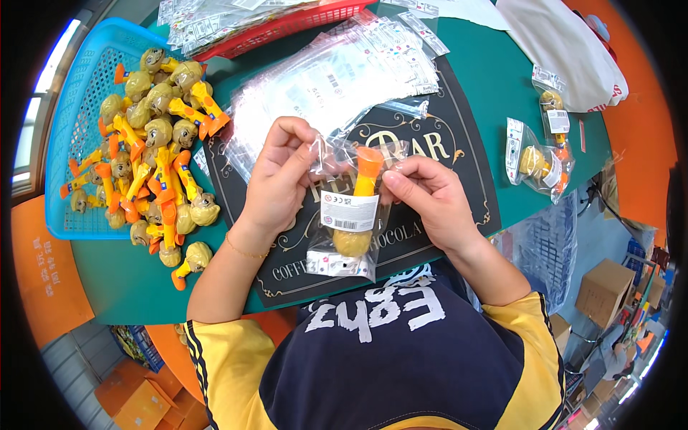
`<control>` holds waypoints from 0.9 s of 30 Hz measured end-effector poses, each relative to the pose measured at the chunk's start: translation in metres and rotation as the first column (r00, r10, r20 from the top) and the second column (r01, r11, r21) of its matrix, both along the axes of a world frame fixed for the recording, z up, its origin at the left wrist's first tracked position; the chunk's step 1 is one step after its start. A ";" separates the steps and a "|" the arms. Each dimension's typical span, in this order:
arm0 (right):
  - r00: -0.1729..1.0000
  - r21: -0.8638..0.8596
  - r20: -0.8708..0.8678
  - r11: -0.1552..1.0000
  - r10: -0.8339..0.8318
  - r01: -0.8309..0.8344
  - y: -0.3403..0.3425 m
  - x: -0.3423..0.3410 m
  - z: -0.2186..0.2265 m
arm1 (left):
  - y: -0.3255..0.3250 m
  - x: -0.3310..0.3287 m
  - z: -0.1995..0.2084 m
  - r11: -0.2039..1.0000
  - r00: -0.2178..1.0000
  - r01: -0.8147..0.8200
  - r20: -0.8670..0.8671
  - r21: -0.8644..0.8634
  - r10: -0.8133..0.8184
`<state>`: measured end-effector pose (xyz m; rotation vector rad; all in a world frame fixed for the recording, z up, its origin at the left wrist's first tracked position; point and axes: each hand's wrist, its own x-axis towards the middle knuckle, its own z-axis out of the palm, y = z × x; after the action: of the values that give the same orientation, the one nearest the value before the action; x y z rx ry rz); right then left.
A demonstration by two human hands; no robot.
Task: Assembling character toy heads onto bases and packaging them into plastic bags.
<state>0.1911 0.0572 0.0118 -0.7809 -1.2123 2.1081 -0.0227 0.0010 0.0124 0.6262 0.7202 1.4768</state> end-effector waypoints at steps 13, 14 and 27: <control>0.996 0.035 -0.008 0.995 -0.090 0.091 0.008 0.010 -0.008 | -0.002 0.004 0.010 0.996 0.981 -0.065 -0.188 -0.063 0.052; 0.996 0.036 -0.010 0.995 -0.089 0.089 0.008 0.010 -0.008 | -0.003 0.004 0.010 0.996 0.964 -0.088 -0.251 -0.012 0.082; 1.000 0.079 -0.029 0.997 -0.003 0.006 0.009 0.010 -0.013 | -0.006 -0.002 0.013 0.995 0.917 -0.032 -0.399 -0.093 -0.008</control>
<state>0.2015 0.0660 -0.0009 -0.7143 -1.2691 2.0474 -0.0250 -0.0051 0.0253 0.8614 1.1076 1.3274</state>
